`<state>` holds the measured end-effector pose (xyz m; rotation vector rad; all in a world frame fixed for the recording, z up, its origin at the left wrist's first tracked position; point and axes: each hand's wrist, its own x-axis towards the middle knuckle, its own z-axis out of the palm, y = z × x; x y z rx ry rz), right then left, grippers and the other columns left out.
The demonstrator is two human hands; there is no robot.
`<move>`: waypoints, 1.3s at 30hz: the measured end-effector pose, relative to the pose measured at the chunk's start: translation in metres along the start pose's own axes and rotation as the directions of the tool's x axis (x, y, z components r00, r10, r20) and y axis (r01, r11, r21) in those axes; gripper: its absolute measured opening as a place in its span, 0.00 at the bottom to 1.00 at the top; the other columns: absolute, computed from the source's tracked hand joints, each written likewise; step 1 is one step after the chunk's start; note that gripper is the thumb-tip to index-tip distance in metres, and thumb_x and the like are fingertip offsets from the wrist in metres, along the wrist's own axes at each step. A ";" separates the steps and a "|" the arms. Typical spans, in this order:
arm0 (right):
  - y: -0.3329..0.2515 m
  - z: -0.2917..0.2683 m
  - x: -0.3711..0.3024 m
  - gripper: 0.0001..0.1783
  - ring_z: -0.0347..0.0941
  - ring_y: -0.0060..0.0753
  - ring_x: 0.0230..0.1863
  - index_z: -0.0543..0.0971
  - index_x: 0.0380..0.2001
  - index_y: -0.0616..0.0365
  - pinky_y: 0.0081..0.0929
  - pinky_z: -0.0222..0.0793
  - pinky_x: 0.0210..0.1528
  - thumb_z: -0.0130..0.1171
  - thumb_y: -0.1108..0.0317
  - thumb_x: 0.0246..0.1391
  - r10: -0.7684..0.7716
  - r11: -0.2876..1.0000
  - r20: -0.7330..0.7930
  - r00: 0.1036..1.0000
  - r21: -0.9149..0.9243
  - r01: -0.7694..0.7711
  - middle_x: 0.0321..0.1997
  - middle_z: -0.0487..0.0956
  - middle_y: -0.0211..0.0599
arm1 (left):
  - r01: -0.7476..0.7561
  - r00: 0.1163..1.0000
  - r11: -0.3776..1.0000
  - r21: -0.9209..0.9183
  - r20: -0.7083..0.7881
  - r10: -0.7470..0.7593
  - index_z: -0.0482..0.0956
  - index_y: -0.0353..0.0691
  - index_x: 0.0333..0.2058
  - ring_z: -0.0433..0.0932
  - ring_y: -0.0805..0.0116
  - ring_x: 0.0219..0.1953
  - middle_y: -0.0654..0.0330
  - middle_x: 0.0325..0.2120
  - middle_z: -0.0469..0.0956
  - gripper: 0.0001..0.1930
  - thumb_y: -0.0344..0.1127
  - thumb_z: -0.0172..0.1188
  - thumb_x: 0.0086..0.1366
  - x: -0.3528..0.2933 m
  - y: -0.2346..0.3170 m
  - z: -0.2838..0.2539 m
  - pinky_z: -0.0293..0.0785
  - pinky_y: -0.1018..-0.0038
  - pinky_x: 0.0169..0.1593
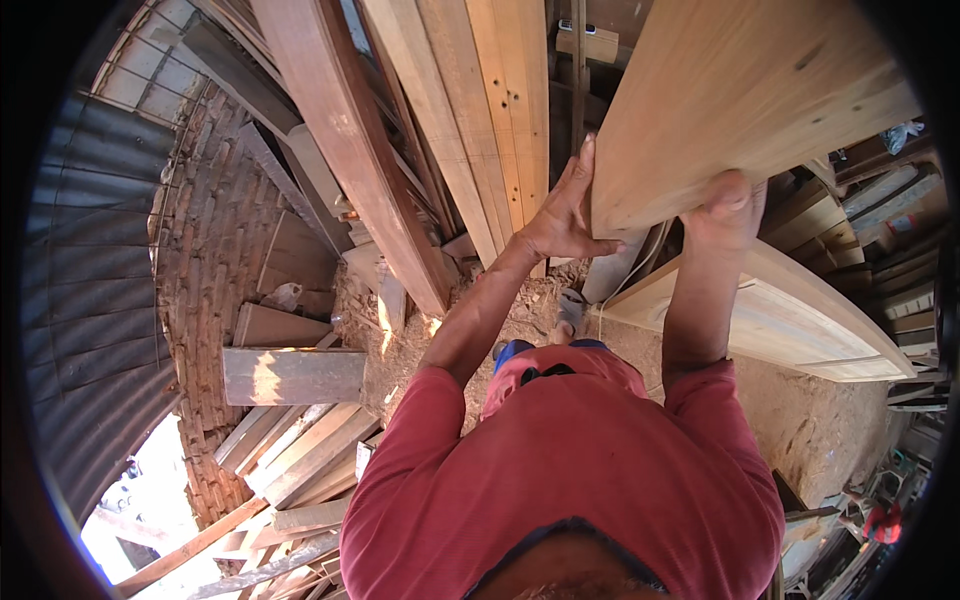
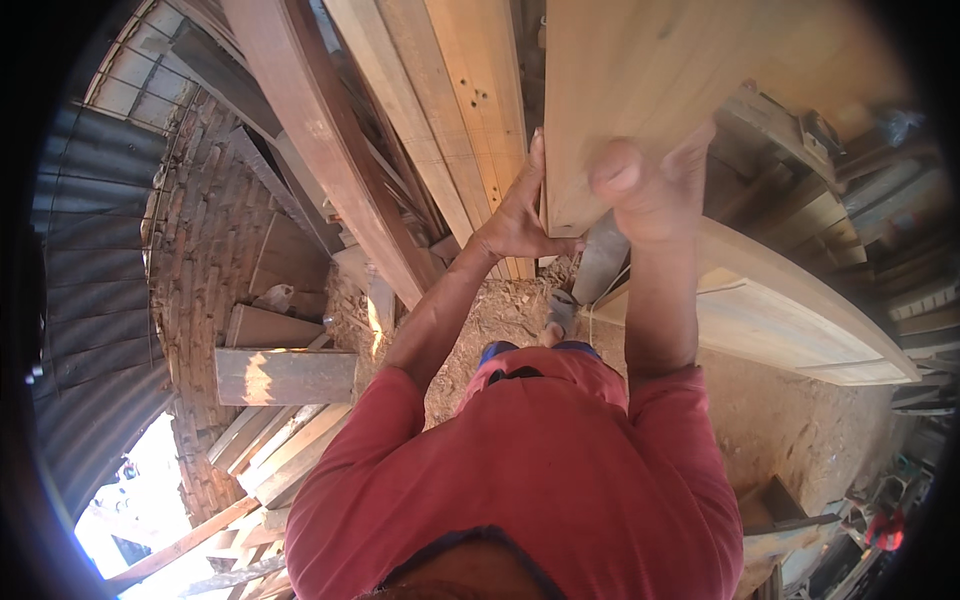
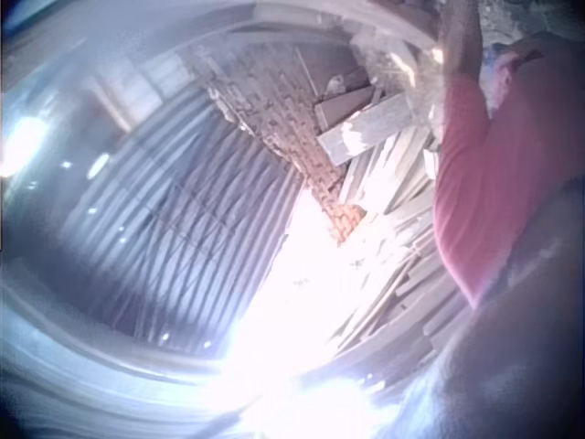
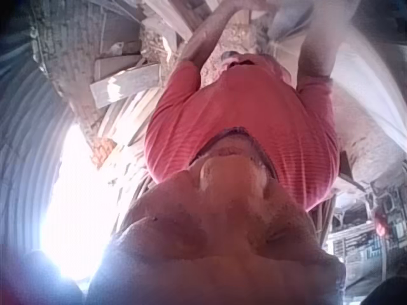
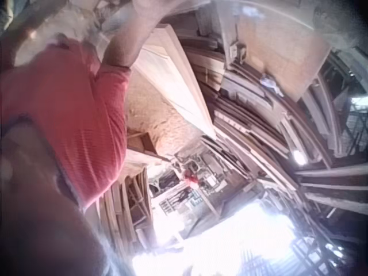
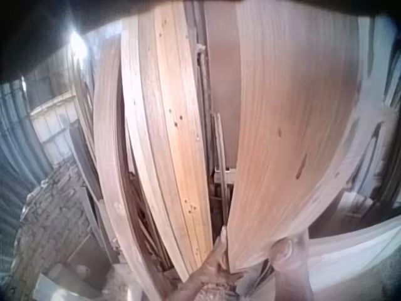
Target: The person repeatedly picks up wooden planks and boards from a cluttered pile, briefly inspects them, and places them into a vertical stack against a wall. The person handles the wood by hand without using any tools.
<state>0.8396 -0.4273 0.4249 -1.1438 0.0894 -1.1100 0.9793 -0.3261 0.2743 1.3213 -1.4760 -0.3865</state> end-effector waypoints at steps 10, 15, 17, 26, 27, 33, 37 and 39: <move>0.016 -0.006 0.067 0.48 0.76 0.26 0.51 0.72 0.60 0.64 0.27 0.73 0.51 0.79 0.43 0.46 -0.061 0.997 0.042 0.997 -0.043 0.063 0.53 0.78 0.34 | 0.060 0.998 0.998 -0.012 0.034 -0.059 0.24 0.32 0.76 0.39 0.57 0.80 0.44 0.79 0.36 0.83 0.40 0.89 0.39 0.055 -0.026 -0.008 0.40 0.62 0.79; 0.038 -0.011 0.084 0.53 0.74 0.32 0.58 0.68 0.65 0.65 0.33 0.70 0.59 0.78 0.43 0.46 -0.008 1.000 0.103 0.995 -0.027 0.011 0.59 0.77 0.39 | 0.130 0.991 0.987 -0.090 0.006 -0.130 0.26 0.45 0.78 0.48 0.48 0.79 0.44 0.78 0.44 0.82 0.39 0.89 0.38 0.050 -0.064 0.001 0.48 0.59 0.78; 0.060 -0.011 0.082 0.57 0.72 0.35 0.63 0.64 0.70 0.65 0.35 0.67 0.64 0.77 0.42 0.46 0.027 0.998 0.130 0.991 -0.065 -0.018 0.63 0.75 0.42 | 0.199 0.978 0.974 -0.109 0.077 -0.192 0.27 0.44 0.78 0.47 0.49 0.79 0.45 0.78 0.43 0.81 0.39 0.88 0.39 0.042 -0.085 0.003 0.48 0.59 0.78; 0.102 -0.023 0.126 0.66 0.61 0.45 0.75 0.52 0.77 0.69 0.43 0.54 0.76 0.71 0.36 0.50 0.078 0.979 0.271 0.959 -0.205 -0.022 0.74 0.66 0.54 | 0.349 0.929 0.854 0.386 -0.263 -0.260 0.43 0.43 0.78 0.57 0.34 0.71 0.36 0.69 0.57 0.59 0.44 0.77 0.58 -0.014 -0.107 0.033 0.57 0.49 0.73; 0.108 -0.020 0.135 0.66 0.60 0.46 0.76 0.50 0.78 0.68 0.42 0.54 0.76 0.69 0.35 0.52 0.056 0.983 0.275 0.960 -0.185 -0.004 0.75 0.64 0.56 | 0.417 0.908 0.817 0.398 -0.228 -0.353 0.49 0.43 0.76 0.57 0.34 0.72 0.35 0.70 0.57 0.55 0.46 0.76 0.59 -0.033 -0.109 0.038 0.57 0.48 0.74; 0.147 -0.025 0.179 0.59 0.59 0.47 0.76 0.51 0.78 0.66 0.40 0.55 0.76 0.64 0.39 0.58 -0.016 0.956 0.263 0.965 -0.278 0.092 0.76 0.63 0.55 | 0.675 0.619 0.512 0.532 -0.030 -0.785 0.69 0.40 0.68 0.62 0.33 0.71 0.33 0.66 0.67 0.41 0.56 0.68 0.62 -0.216 -0.110 0.077 0.57 0.45 0.73; 0.183 -0.037 0.206 0.51 0.60 0.45 0.77 0.58 0.76 0.64 0.38 0.54 0.77 0.60 0.40 0.62 -0.012 0.862 0.211 0.977 -0.493 0.117 0.76 0.65 0.55 | 0.913 0.249 0.241 0.330 0.018 -0.968 0.71 0.39 0.67 0.62 0.35 0.71 0.35 0.65 0.70 0.43 0.59 0.68 0.60 -0.335 -0.093 0.103 0.56 0.47 0.74; 0.207 -0.037 0.220 0.44 0.62 0.50 0.75 0.64 0.72 0.66 0.40 0.54 0.77 0.57 0.44 0.66 -0.118 0.634 0.179 0.977 -0.744 0.213 0.73 0.68 0.59 | 0.948 0.176 0.187 0.257 0.066 -0.982 0.74 0.38 0.64 0.70 0.41 0.67 0.39 0.63 0.73 0.42 0.62 0.67 0.60 -0.382 -0.094 0.116 0.65 0.52 0.70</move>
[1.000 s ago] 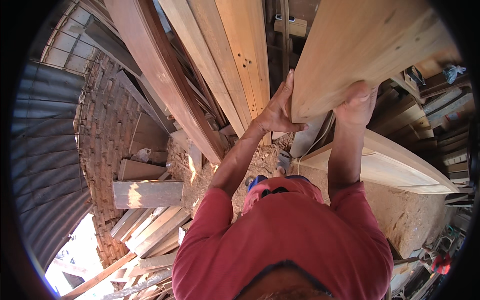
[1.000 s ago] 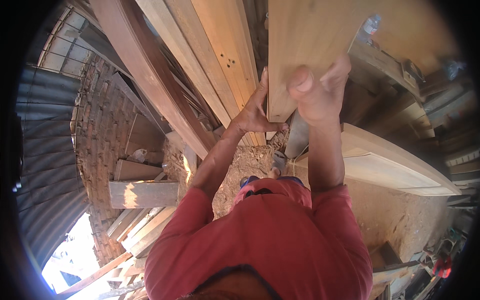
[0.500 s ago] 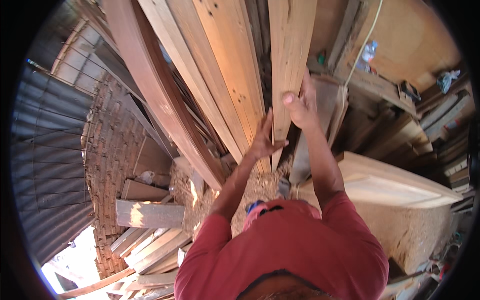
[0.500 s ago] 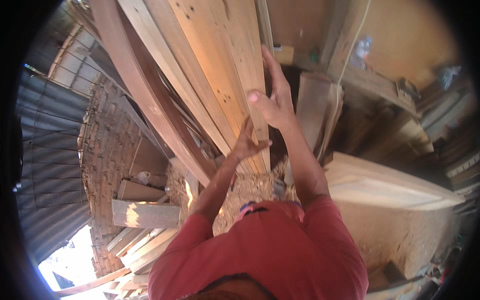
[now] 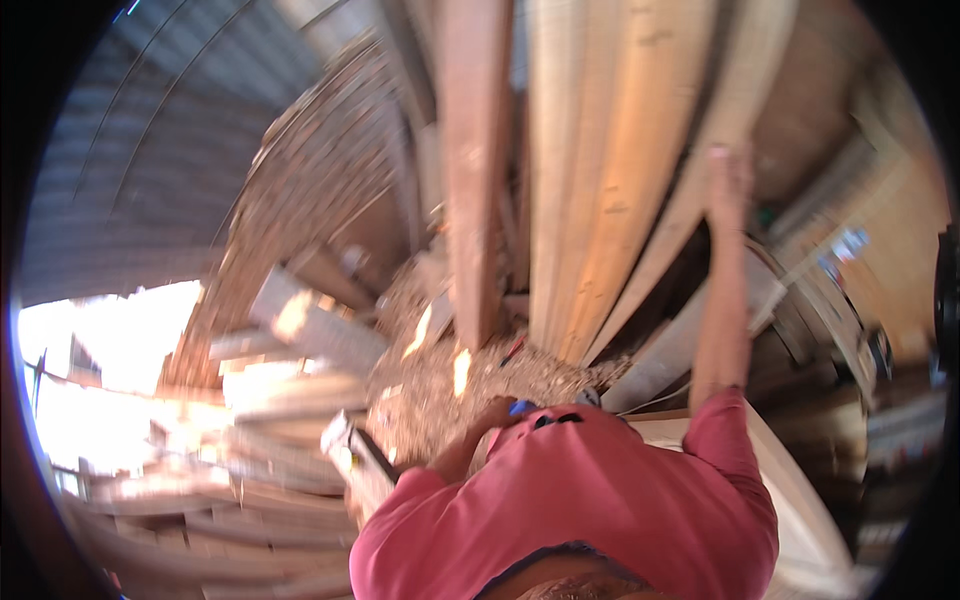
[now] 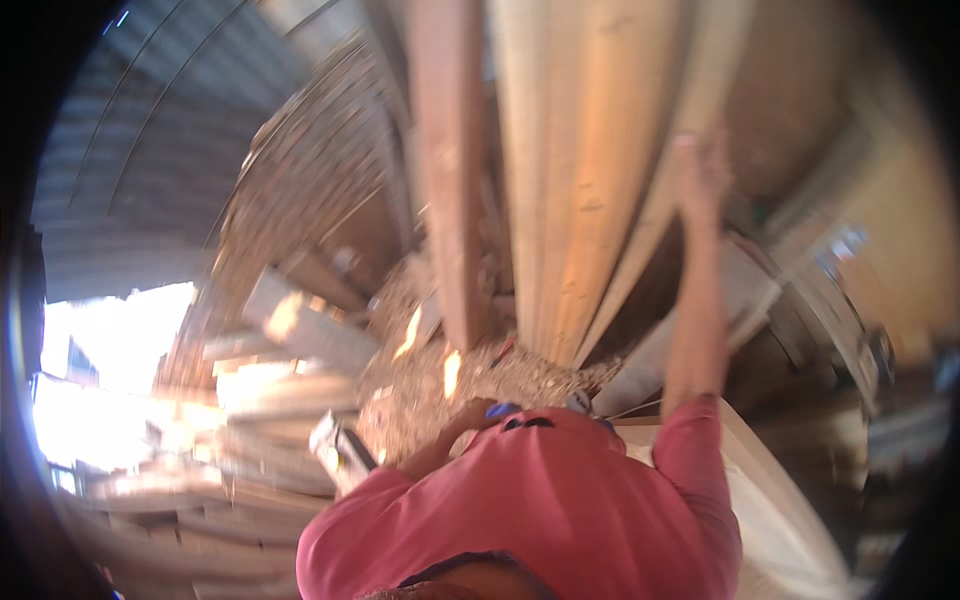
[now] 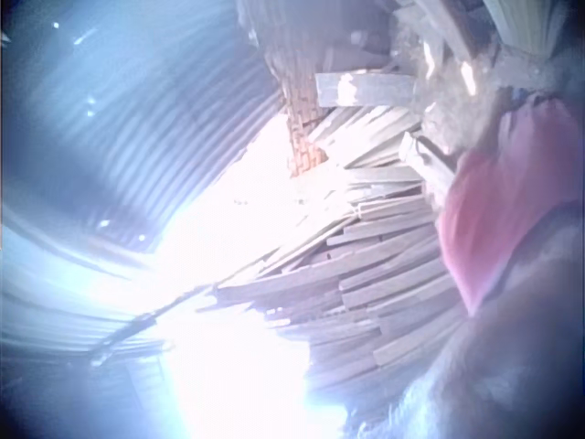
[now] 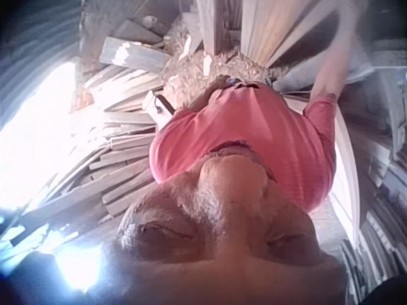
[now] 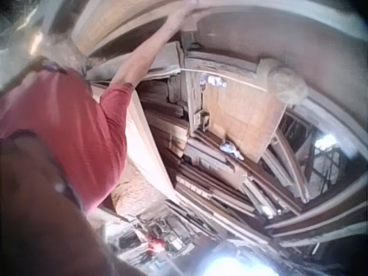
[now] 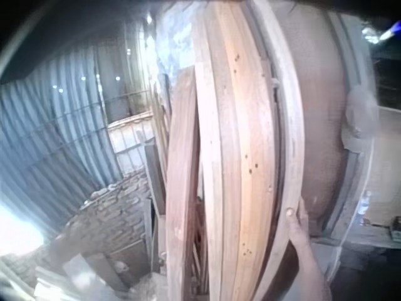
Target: The person repeatedly picks up wooden planks and boards from a cluttered pile, briefly inspects them, and places them into a vertical stack against a wall. The person handles the wood by hand without using any tools.
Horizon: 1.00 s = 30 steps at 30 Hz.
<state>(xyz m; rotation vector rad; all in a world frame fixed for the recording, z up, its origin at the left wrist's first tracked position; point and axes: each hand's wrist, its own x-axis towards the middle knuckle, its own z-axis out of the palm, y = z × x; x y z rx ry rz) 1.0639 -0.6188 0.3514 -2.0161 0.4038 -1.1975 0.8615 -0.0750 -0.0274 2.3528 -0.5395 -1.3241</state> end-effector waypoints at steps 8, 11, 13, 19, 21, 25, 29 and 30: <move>0.011 0.068 -0.019 0.50 0.70 0.49 0.69 0.57 0.75 0.66 0.41 0.69 0.67 0.65 0.46 0.64 0.192 0.937 0.191 0.963 0.256 -0.238 0.71 0.70 0.60 | 0.182 0.862 0.835 -0.520 -0.325 -0.390 0.79 0.39 0.60 0.76 0.43 0.62 0.38 0.59 0.78 0.37 0.61 0.64 0.60 -0.039 -0.001 0.058 0.72 0.57 0.65; 0.014 0.070 -0.028 0.51 0.71 0.48 0.68 0.56 0.76 0.65 0.40 0.70 0.67 0.66 0.45 0.63 0.185 0.943 0.126 0.975 0.255 -0.212 0.71 0.69 0.62 | 0.224 0.883 0.770 -0.597 -0.211 -0.420 0.78 0.44 0.63 0.76 0.45 0.63 0.38 0.60 0.77 0.38 0.62 0.65 0.59 -0.040 0.021 0.058 0.72 0.58 0.66; 0.021 0.071 -0.026 0.54 0.75 0.52 0.63 0.60 0.72 0.68 0.41 0.71 0.66 0.64 0.35 0.59 0.225 0.974 0.154 0.962 -0.006 -0.227 0.67 0.74 0.60 | 0.245 0.885 0.807 -0.537 -0.216 -0.412 0.77 0.45 0.64 0.75 0.44 0.64 0.40 0.62 0.75 0.39 0.63 0.64 0.60 -0.032 0.021 0.061 0.72 0.58 0.66; 0.046 0.062 -0.038 0.42 0.77 0.56 0.58 0.72 0.65 0.62 0.46 0.69 0.64 0.64 0.39 0.61 0.239 0.971 0.263 0.935 -0.032 -0.239 0.58 0.80 0.57 | 0.219 0.961 0.868 -0.445 -0.055 -0.271 0.76 0.32 0.61 0.76 0.46 0.62 0.39 0.60 0.76 0.39 0.60 0.65 0.64 0.023 -0.022 0.040 0.72 0.60 0.65; 0.056 0.047 -0.058 0.47 0.63 0.65 0.72 0.61 0.73 0.60 0.52 0.56 0.75 0.62 0.41 0.62 0.110 0.994 0.212 0.971 -0.048 -0.102 0.70 0.68 0.65 | 0.249 0.940 0.831 -0.498 -0.084 -0.332 0.75 0.31 0.63 0.78 0.53 0.61 0.41 0.60 0.77 0.38 0.56 0.67 0.65 0.030 -0.028 0.024 0.75 0.63 0.62; 0.081 -0.011 -0.099 0.44 0.55 0.64 0.77 0.62 0.73 0.56 0.58 0.48 0.77 0.62 0.45 0.63 0.220 0.928 0.246 0.944 -0.352 -0.124 0.75 0.62 0.64 | 0.210 0.910 0.810 -0.548 -0.192 -0.366 0.76 0.35 0.63 0.82 0.56 0.50 0.44 0.55 0.81 0.34 0.51 0.66 0.65 0.020 -0.021 -0.007 0.80 0.63 0.48; 0.147 -0.073 -0.086 0.41 0.60 0.64 0.75 0.68 0.71 0.54 0.55 0.57 0.75 0.64 0.45 0.61 0.268 0.728 0.139 0.953 -0.678 -0.106 0.75 0.64 0.59 | 0.177 0.922 0.793 -0.583 -0.184 -0.341 0.76 0.39 0.64 0.81 0.62 0.41 0.49 0.48 0.83 0.33 0.52 0.67 0.65 0.015 -0.015 -0.024 0.78 0.66 0.40; 0.163 -0.094 -0.078 0.42 0.59 0.64 0.75 0.68 0.71 0.53 0.55 0.57 0.75 0.63 0.43 0.60 0.373 0.627 0.141 0.917 -0.766 -0.137 0.76 0.64 0.56 | 0.201 0.922 0.800 -0.566 -0.165 -0.349 0.75 0.39 0.64 0.80 0.63 0.38 0.51 0.46 0.83 0.34 0.52 0.67 0.65 0.016 -0.016 -0.026 0.77 0.66 0.38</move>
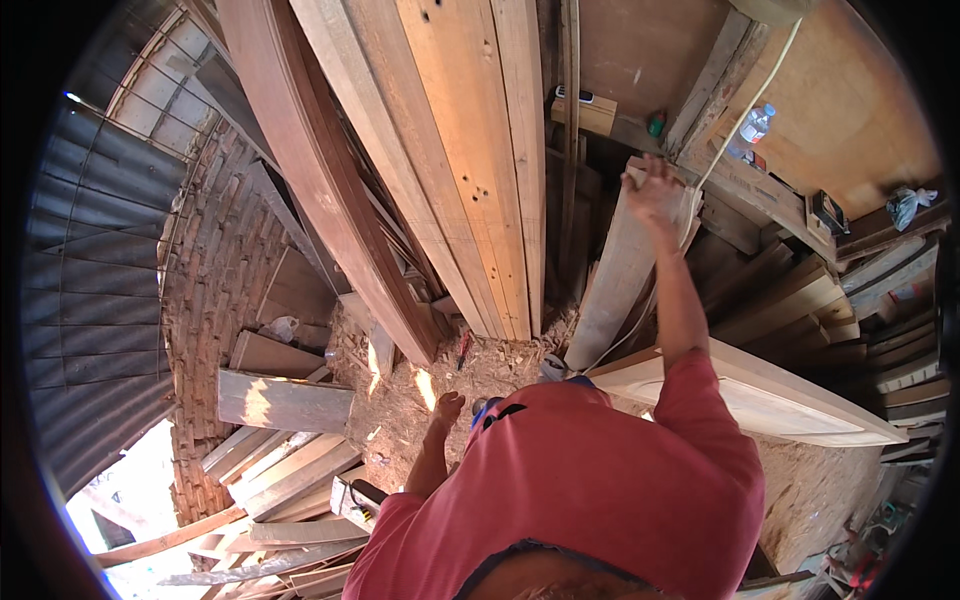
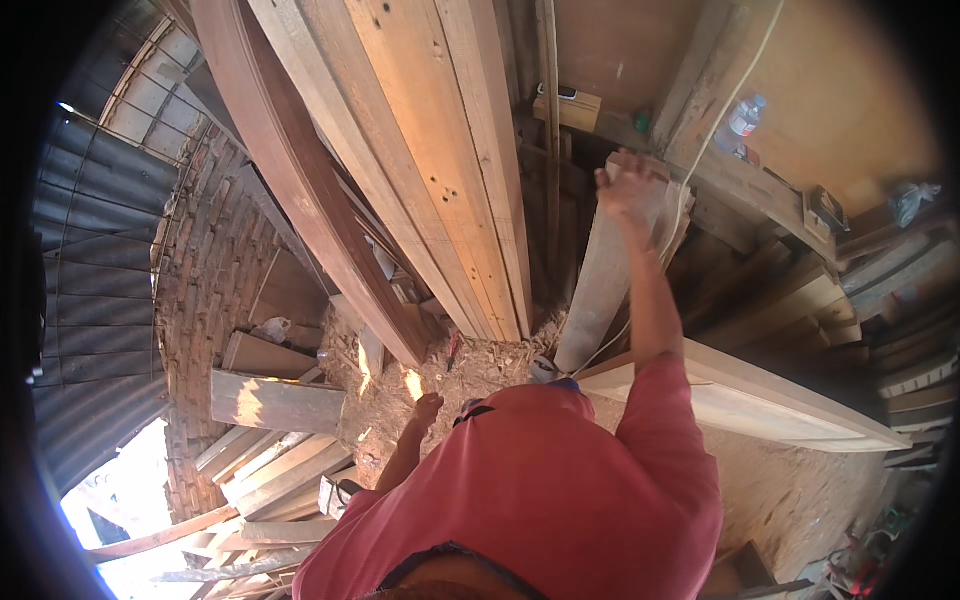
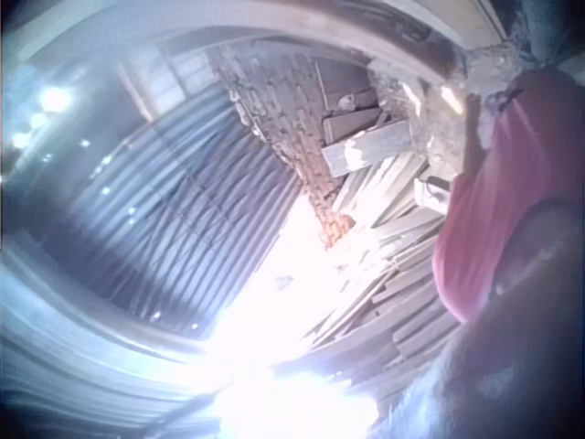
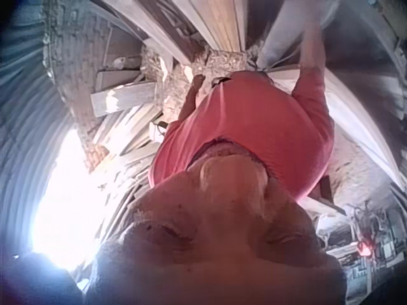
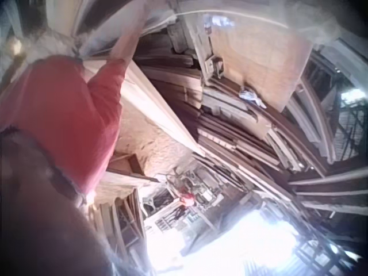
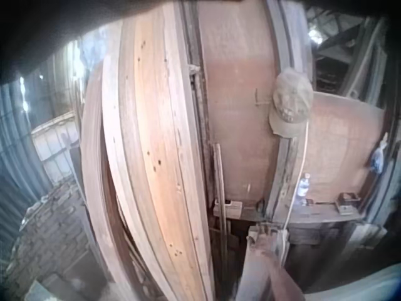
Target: The person repeatedly picks up wooden planks and boards from a cluttered pile, briefly inspects them, and places them into a vertical stack against a wall. The person handles the wood by hand without using any tools.
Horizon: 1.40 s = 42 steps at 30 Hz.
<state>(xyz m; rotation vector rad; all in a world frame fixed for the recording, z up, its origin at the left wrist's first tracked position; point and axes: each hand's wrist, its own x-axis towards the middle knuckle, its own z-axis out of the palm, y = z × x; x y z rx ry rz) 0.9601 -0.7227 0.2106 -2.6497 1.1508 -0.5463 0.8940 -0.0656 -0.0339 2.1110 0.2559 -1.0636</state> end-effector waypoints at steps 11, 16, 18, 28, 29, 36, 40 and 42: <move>0.088 0.015 0.090 0.45 0.49 0.69 0.80 0.64 0.76 0.38 0.61 0.52 0.77 0.53 0.29 0.63 0.319 0.947 0.374 0.871 -0.080 -0.312 0.82 0.55 0.41 | 0.174 0.982 0.984 -0.030 0.084 -0.171 0.72 0.33 0.66 0.80 0.57 0.54 0.45 0.56 0.81 0.36 0.51 0.66 0.66 -0.012 -0.005 0.024 0.76 0.63 0.57; 0.100 0.058 0.102 0.40 0.60 0.54 0.77 0.71 0.71 0.42 0.52 0.55 0.77 0.49 0.31 0.64 0.189 0.982 0.409 0.893 -0.081 -0.170 0.78 0.65 0.38 | 0.078 0.996 0.997 -0.025 0.039 -0.077 0.70 0.31 0.66 0.82 0.61 0.50 0.47 0.52 0.83 0.36 0.50 0.66 0.67 -0.023 -0.010 0.027 0.78 0.65 0.53; 0.103 0.064 0.103 0.40 0.61 0.48 0.77 0.74 0.69 0.44 0.51 0.54 0.77 0.47 0.30 0.65 0.275 0.961 0.442 0.854 -0.155 -0.230 0.75 0.69 0.39 | 0.065 0.998 0.995 -0.071 0.014 -0.064 0.72 0.33 0.65 0.80 0.66 0.44 0.51 0.48 0.83 0.35 0.50 0.66 0.67 -0.027 -0.011 0.029 0.77 0.67 0.49; 0.051 0.018 0.037 0.37 0.66 0.48 0.73 0.81 0.59 0.48 0.51 0.53 0.74 0.43 0.30 0.67 0.141 0.987 0.361 0.922 -0.128 -0.101 0.66 0.77 0.44 | -0.322 0.935 0.925 0.204 0.221 0.277 0.73 0.37 0.64 0.83 0.56 0.54 0.46 0.54 0.82 0.31 0.49 0.66 0.69 -0.012 0.106 0.052 0.77 0.63 0.59; 0.045 0.012 0.028 0.37 0.66 0.54 0.72 0.81 0.59 0.49 0.53 0.53 0.74 0.45 0.31 0.66 0.139 0.988 0.365 0.921 -0.111 -0.105 0.67 0.76 0.47 | -0.388 0.908 0.908 0.158 0.235 0.347 0.73 0.37 0.64 0.84 0.55 0.53 0.46 0.54 0.82 0.31 0.49 0.66 0.69 -0.008 0.126 0.058 0.78 0.63 0.59; 0.004 -0.042 -0.044 0.35 0.67 0.64 0.68 0.82 0.58 0.46 0.57 0.57 0.72 0.51 0.31 0.64 0.123 0.992 0.333 0.935 -0.072 -0.104 0.65 0.77 0.47 | -0.818 0.549 0.575 0.005 0.303 0.779 0.66 0.40 0.69 0.75 0.52 0.64 0.47 0.63 0.74 0.34 0.41 0.68 0.69 0.000 0.251 0.084 0.73 0.59 0.65; -0.027 -0.077 -0.086 0.31 0.71 0.57 0.65 0.85 0.54 0.45 0.53 0.63 0.68 0.51 0.34 0.66 -0.078 0.997 0.330 0.941 0.029 0.073 0.60 0.81 0.42 | -0.559 0.625 0.705 -0.436 0.337 0.704 0.61 0.40 0.72 0.65 0.54 0.71 0.49 0.69 0.67 0.35 0.41 0.64 0.72 -0.010 0.314 0.076 0.62 0.57 0.72; -0.050 -0.084 -0.110 0.29 0.72 0.51 0.64 0.87 0.51 0.45 0.50 0.64 0.66 0.51 0.36 0.67 -0.022 1.000 0.304 0.953 0.016 0.018 0.59 0.82 0.40 | -0.527 0.645 0.681 -0.508 0.283 0.710 0.56 0.38 0.74 0.60 0.53 0.74 0.47 0.70 0.64 0.38 0.49 0.60 0.74 -0.010 0.340 0.067 0.56 0.57 0.75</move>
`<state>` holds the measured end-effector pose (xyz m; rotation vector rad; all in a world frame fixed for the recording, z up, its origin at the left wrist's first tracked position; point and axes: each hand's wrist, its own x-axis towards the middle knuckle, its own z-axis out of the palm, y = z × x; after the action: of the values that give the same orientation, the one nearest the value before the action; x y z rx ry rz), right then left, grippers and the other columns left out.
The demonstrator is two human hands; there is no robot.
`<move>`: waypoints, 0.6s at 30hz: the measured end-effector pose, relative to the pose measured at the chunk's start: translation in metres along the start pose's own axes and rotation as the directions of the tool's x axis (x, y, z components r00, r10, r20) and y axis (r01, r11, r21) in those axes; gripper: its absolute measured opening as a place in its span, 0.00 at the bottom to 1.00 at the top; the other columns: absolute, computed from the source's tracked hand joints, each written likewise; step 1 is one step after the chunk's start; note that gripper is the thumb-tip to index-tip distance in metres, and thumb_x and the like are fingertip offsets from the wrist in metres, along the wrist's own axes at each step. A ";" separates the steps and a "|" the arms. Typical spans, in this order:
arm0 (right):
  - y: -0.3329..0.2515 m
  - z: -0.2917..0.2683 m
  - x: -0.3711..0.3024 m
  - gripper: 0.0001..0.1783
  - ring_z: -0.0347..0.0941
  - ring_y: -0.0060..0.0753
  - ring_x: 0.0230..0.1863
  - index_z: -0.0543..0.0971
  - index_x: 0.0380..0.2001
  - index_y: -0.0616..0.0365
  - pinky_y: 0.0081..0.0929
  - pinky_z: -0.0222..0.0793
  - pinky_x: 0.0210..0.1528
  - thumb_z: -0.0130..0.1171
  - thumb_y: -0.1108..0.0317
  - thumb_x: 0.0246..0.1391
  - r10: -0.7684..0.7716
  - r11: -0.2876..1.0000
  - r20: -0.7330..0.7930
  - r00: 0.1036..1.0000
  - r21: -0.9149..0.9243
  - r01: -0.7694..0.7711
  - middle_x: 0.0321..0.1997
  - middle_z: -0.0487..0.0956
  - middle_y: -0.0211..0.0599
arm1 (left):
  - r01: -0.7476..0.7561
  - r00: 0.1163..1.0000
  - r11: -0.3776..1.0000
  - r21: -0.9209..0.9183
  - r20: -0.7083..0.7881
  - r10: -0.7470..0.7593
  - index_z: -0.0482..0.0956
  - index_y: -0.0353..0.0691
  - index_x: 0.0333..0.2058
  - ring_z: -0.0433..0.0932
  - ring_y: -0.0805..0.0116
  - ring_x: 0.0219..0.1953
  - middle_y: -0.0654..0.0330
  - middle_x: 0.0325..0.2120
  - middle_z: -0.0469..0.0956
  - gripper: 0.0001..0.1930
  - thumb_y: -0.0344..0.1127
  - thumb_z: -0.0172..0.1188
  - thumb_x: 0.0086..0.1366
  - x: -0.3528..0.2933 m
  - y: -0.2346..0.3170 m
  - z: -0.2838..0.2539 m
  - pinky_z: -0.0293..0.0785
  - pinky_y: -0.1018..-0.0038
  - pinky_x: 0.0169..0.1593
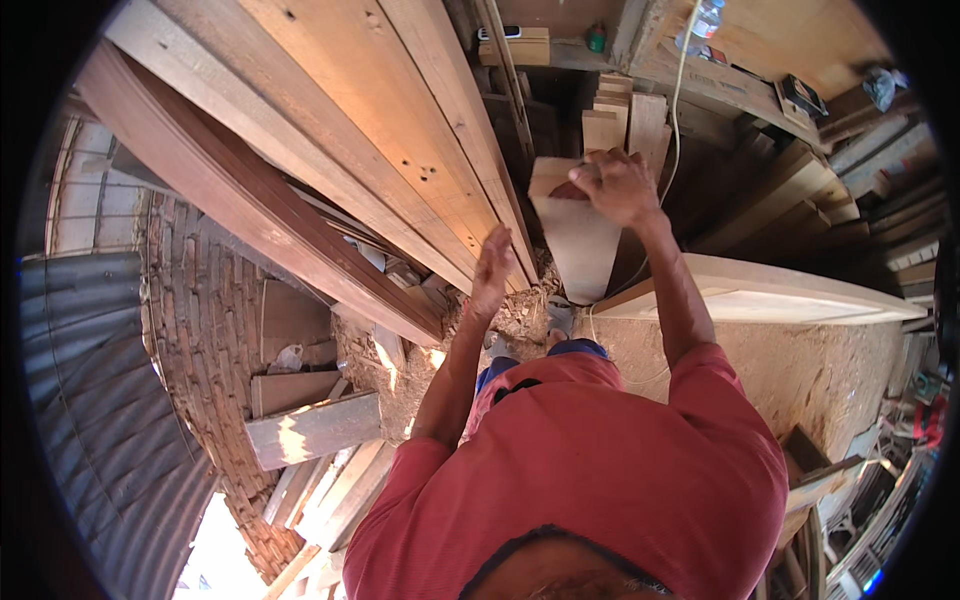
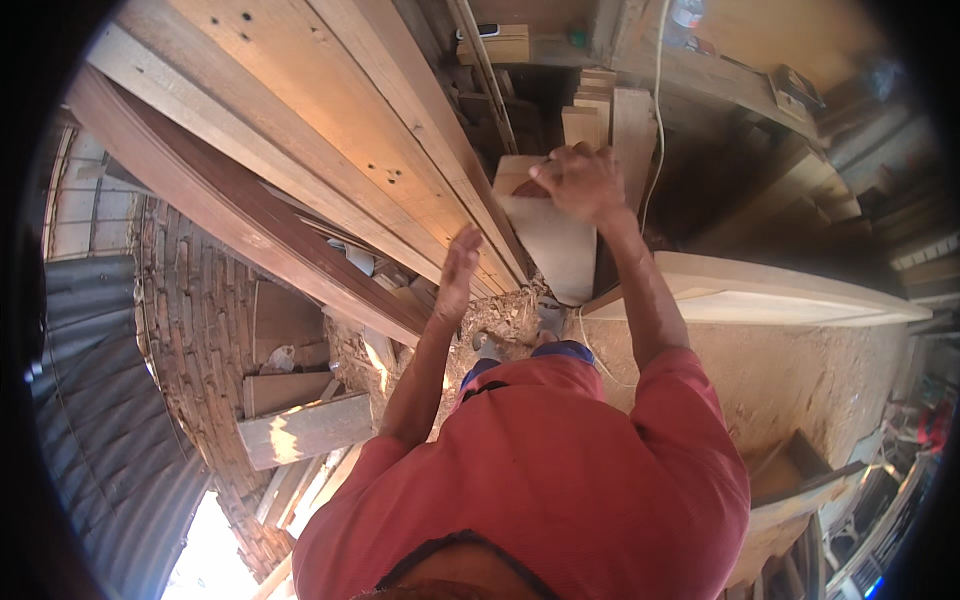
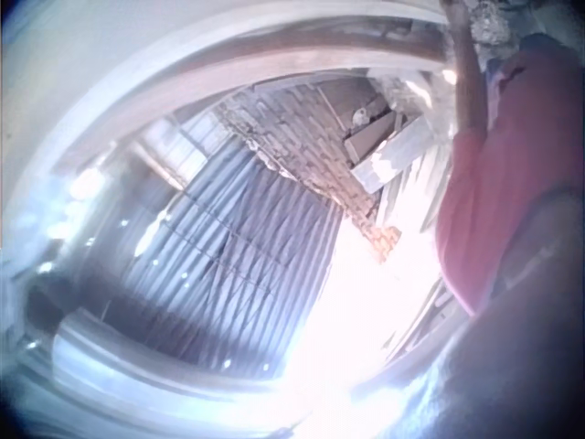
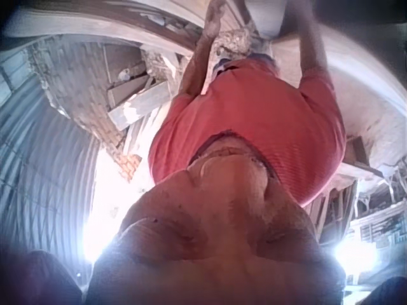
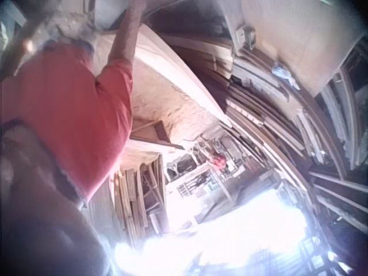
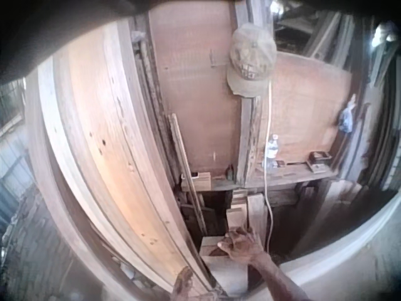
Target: The person repeatedly picks up wooden planks and boards from a cluttered pile, briefly inspects them, and places them into a vertical stack against a wall. The person handles the wood by hand without using any tools.
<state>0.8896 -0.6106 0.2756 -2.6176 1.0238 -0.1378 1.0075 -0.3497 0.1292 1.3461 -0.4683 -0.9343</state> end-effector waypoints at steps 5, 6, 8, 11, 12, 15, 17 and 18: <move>-0.046 -0.006 -0.062 0.35 0.76 0.57 0.55 0.84 0.54 0.55 0.48 0.67 0.62 0.53 0.35 0.66 -0.099 0.987 0.024 0.995 0.133 0.095 0.51 0.83 0.51 | -0.057 0.996 0.975 -0.215 0.056 0.070 0.52 0.40 0.76 0.56 0.52 0.76 0.44 0.71 0.61 0.47 0.65 0.55 0.72 0.026 0.022 -0.012 0.52 0.58 0.76; -0.051 -0.007 -0.073 0.34 0.76 0.55 0.55 0.84 0.53 0.56 0.48 0.68 0.60 0.54 0.35 0.66 -0.152 0.968 0.035 0.988 0.207 0.141 0.49 0.83 0.50 | -0.016 0.995 0.960 -0.278 0.093 0.043 0.51 0.40 0.76 0.57 0.53 0.75 0.44 0.72 0.61 0.47 0.66 0.56 0.72 0.025 0.020 -0.012 0.53 0.58 0.76; -0.055 -0.004 -0.087 0.29 0.77 0.54 0.49 0.83 0.53 0.58 0.49 0.69 0.56 0.56 0.42 0.68 -0.247 0.914 0.049 0.968 0.345 0.216 0.44 0.84 0.49 | 0.060 0.996 0.932 -0.357 0.089 -0.031 0.58 0.36 0.74 0.64 0.56 0.71 0.45 0.68 0.67 0.45 0.66 0.51 0.72 0.016 0.014 -0.014 0.57 0.59 0.74; -0.044 0.020 -0.116 0.21 0.80 0.40 0.42 0.84 0.51 0.56 0.40 0.74 0.52 0.57 0.51 0.69 -0.290 0.712 0.061 0.955 0.681 0.172 0.49 0.86 0.42 | 0.268 0.939 0.826 -0.495 0.328 -0.108 0.61 0.27 0.71 0.71 0.51 0.67 0.43 0.64 0.72 0.46 0.68 0.43 0.73 -0.004 0.009 -0.029 0.62 0.54 0.73; -0.037 0.036 -0.129 0.22 0.80 0.37 0.42 0.84 0.52 0.55 0.39 0.74 0.51 0.57 0.49 0.70 -0.114 0.515 0.160 0.981 0.853 -0.079 0.47 0.85 0.40 | 0.430 0.898 0.762 -0.485 0.319 -0.303 0.69 0.22 0.64 0.75 0.48 0.62 0.40 0.58 0.77 0.45 0.66 0.39 0.72 -0.023 0.012 -0.041 0.65 0.54 0.71; 0.004 0.107 -0.161 0.25 0.78 0.26 0.41 0.81 0.55 0.51 0.32 0.75 0.48 0.57 0.44 0.69 0.238 -0.045 0.466 0.852 0.882 -0.470 0.47 0.85 0.32 | 0.397 0.915 0.803 -0.445 0.267 -0.304 0.82 0.23 0.45 0.78 0.46 0.58 0.38 0.48 0.82 0.39 0.64 0.48 0.67 -0.058 0.012 -0.054 0.65 0.53 0.69; 0.046 0.157 -0.186 0.32 0.78 0.29 0.46 0.76 0.62 0.46 0.37 0.75 0.51 0.61 0.38 0.65 0.348 -0.053 0.687 0.638 0.693 -0.719 0.53 0.82 0.35 | 0.287 0.948 0.863 -0.416 0.253 -0.193 0.83 0.24 0.41 0.79 0.46 0.56 0.39 0.45 0.82 0.37 0.62 0.50 0.64 -0.073 0.011 -0.053 0.62 0.54 0.71; 0.064 0.181 -0.197 0.40 0.78 0.37 0.50 0.71 0.68 0.44 0.45 0.75 0.55 0.63 0.35 0.61 0.381 -0.077 0.820 0.428 0.489 -0.869 0.58 0.80 0.41 | 0.232 0.956 0.890 -0.393 0.259 -0.135 0.84 0.24 0.39 0.79 0.46 0.55 0.39 0.43 0.83 0.36 0.62 0.51 0.63 -0.079 0.010 -0.049 0.60 0.54 0.72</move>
<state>0.7402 -0.4737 0.0889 -0.7446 1.3627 0.1218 1.0024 -0.2581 0.1456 0.9036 -0.2876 -1.2755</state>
